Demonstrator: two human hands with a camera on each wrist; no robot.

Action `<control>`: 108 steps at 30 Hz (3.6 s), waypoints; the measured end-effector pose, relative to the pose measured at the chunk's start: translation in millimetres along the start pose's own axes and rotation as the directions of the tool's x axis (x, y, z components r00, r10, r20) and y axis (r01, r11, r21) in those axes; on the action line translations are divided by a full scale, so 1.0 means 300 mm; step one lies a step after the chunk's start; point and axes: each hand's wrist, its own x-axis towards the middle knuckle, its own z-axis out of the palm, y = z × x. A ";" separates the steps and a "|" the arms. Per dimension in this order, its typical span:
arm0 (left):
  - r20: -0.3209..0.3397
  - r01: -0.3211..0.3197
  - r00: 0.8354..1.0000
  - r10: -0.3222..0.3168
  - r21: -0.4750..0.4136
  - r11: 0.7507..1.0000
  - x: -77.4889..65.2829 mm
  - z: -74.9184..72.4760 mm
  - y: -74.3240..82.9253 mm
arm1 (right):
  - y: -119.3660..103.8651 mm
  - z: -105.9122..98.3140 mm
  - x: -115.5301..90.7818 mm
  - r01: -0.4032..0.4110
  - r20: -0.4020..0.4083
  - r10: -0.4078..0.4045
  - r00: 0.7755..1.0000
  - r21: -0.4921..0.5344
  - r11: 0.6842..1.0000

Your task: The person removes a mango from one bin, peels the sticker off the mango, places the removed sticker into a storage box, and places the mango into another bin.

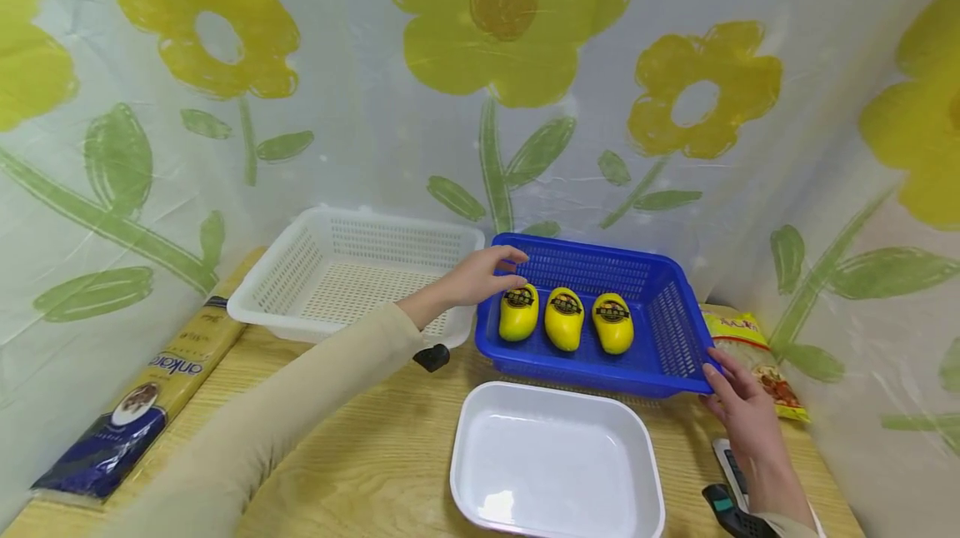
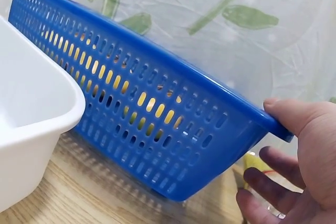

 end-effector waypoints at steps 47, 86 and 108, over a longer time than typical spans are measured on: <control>0.212 0.280 0.921 -0.327 0.224 0.933 0.217 0.116 -0.010 | -0.012 -0.009 0.004 -0.069 -0.003 0.069 0.998 -0.033 0.997; 0.197 0.353 0.906 -0.374 0.132 0.926 0.247 0.147 -0.033 | -0.011 -0.018 0.013 -0.057 0.010 0.058 0.998 -0.067 0.996; 0.330 0.378 0.848 -0.414 0.171 0.910 0.222 0.161 -0.020 | -0.020 -0.016 0.011 -0.056 0.021 0.058 0.998 -0.092 0.994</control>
